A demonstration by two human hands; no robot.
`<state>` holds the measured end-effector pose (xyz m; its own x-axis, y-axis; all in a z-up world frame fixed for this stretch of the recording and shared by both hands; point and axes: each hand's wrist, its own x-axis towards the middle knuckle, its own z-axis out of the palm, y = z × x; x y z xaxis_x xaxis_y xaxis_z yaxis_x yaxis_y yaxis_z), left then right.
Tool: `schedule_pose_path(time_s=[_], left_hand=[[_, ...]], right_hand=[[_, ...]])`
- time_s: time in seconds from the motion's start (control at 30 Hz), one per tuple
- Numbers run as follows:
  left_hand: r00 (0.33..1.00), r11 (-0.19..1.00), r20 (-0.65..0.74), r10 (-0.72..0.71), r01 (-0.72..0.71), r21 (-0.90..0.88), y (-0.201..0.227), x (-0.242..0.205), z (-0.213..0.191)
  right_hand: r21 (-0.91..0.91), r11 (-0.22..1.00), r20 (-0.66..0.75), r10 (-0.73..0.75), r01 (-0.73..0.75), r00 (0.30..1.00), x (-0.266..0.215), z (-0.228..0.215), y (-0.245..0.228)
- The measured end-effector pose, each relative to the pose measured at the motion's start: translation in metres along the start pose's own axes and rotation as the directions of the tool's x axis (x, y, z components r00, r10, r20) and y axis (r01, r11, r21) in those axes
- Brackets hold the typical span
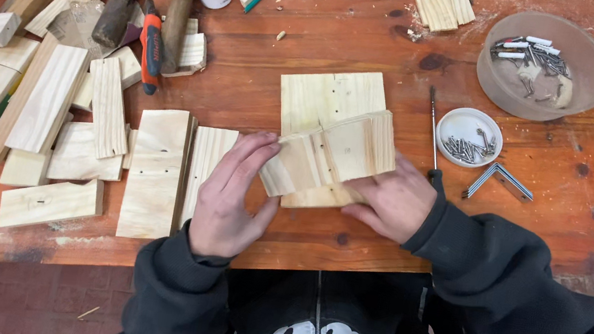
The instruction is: The person attaches a metal hinge to two wooden boards using screws and a screwdriver. They align the hinge, insert screws, and tighten them, then use pliers to adjust the hinge position before securing it further.
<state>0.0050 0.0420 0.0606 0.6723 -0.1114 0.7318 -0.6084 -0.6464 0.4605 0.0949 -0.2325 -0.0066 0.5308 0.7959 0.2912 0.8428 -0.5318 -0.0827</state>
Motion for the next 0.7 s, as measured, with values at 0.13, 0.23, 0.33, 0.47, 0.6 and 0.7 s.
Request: schedule_pose_path(time_s=[0.13, 0.23, 0.33, 0.47, 0.6, 0.7], left_hand=[[0.997, 0.995, 0.017, -0.072, 0.073, -0.067, 0.003, -0.002, -0.003], [0.994, 0.991, 0.029, -0.110, 0.112, -0.074, 0.003, -0.008, -0.004], [0.991, 0.988, 0.048, -0.126, 0.129, -0.081, 0.005, -0.014, -0.001], [0.977, 0.976, 0.106, -0.183, 0.193, -0.095, 0.004, -0.021, -0.001], [0.968, 0.970, 0.135, -0.213, 0.226, -0.085, 0.005, -0.025, 0.004], [0.960, 0.971, 0.185, -0.209, 0.226, -0.076, 0.008, -0.025, 0.008]], right_hand=[[-0.077, 0.997, -0.140, -0.036, 0.025, 0.989, 0.018, -0.003, 0.018], [0.020, 0.993, -0.119, 0.116, -0.115, 0.986, 0.025, 0.026, 0.041], [0.122, 0.964, -0.024, 0.243, -0.238, 0.970, 0.041, 0.047, 0.071], [-0.120, 0.985, 0.057, 0.134, -0.126, 0.989, 0.071, 0.067, 0.104], [-0.219, 0.975, -0.146, 0.004, -0.037, 0.989, 0.086, 0.073, 0.115], [-0.202, 0.979, -0.112, -0.009, -0.014, 0.994, 0.082, 0.061, 0.116]])
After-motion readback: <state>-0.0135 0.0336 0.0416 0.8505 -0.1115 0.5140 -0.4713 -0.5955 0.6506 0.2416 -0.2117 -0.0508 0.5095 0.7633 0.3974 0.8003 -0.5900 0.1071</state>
